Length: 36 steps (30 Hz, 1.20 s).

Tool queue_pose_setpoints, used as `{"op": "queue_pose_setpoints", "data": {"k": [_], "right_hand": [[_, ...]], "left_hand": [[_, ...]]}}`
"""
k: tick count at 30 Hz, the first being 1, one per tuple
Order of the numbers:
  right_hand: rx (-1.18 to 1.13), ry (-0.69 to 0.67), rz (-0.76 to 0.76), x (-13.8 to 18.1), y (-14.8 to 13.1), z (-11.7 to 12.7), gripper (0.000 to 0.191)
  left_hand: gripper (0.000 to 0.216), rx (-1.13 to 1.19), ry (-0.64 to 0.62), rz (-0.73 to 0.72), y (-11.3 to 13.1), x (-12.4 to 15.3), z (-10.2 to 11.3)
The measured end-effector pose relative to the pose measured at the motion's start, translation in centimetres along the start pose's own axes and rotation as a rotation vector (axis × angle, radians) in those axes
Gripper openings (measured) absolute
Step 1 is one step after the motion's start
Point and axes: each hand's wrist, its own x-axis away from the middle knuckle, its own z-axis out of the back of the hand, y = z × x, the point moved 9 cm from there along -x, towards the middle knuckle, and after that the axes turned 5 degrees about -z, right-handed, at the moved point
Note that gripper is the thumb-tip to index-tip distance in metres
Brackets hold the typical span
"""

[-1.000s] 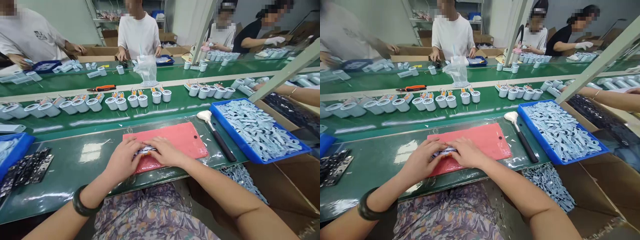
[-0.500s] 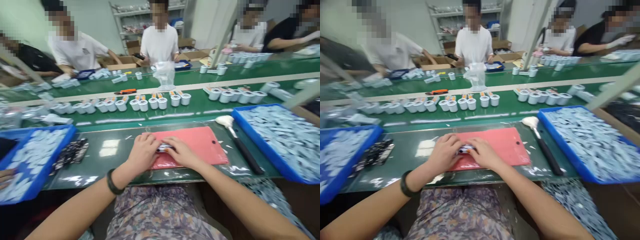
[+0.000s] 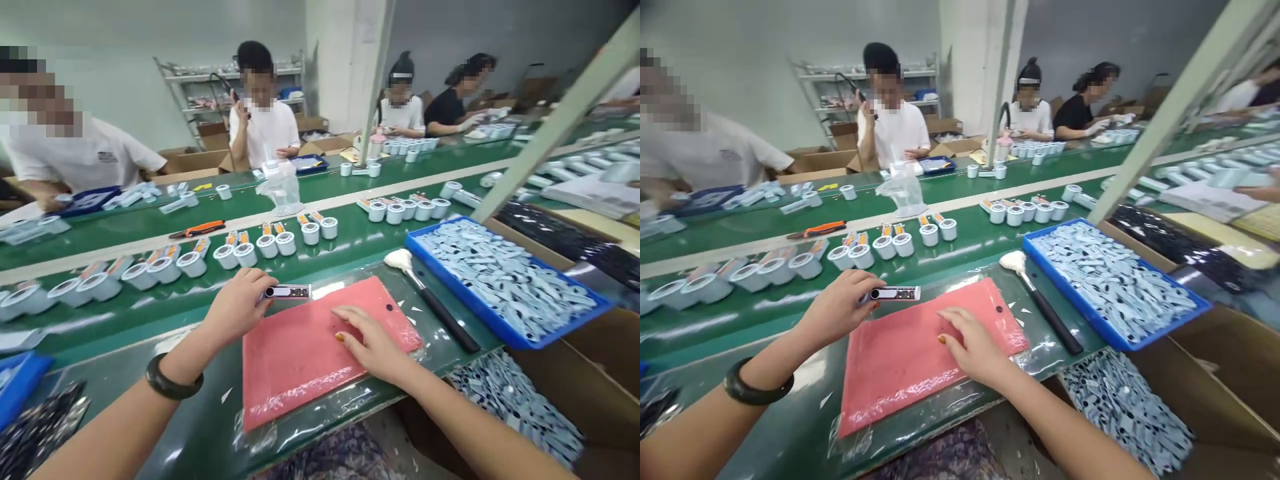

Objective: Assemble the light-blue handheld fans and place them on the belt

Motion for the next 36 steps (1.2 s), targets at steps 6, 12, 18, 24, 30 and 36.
{"op": "queue_pose_setpoints", "data": {"k": [6,12,18,24,30,36], "right_hand": [[0.321,0.176,0.047,-2.1,-2.1,4.0,0.077],[0.386,0.116,-0.086,-4.7,0.0,5.6,0.047],[0.426,0.234,-0.113,-4.2,1.9,8.7,0.062],[0.462,0.305,-0.141,-7.2,2.7,14.0,0.046],[0.578,0.418,-0.438,-15.9,6.6,23.6,0.048],[0.562,0.529,-0.751,-21.9,12.0,26.4,0.073]], "left_hand": [[0.022,0.019,-0.006,-0.332,6.2,-7.2,-0.9],[0.021,0.100,-0.031,-0.363,8.4,-10.1,-3.6],[0.028,0.019,-0.061,-0.122,5.7,-11.7,-6.0],[0.027,-0.077,-0.009,0.030,2.8,-18.1,-7.4],[0.029,-0.050,0.158,-0.055,5.4,-16.6,-7.0],[0.031,0.275,0.435,-0.569,16.1,-9.4,-9.0]]}}
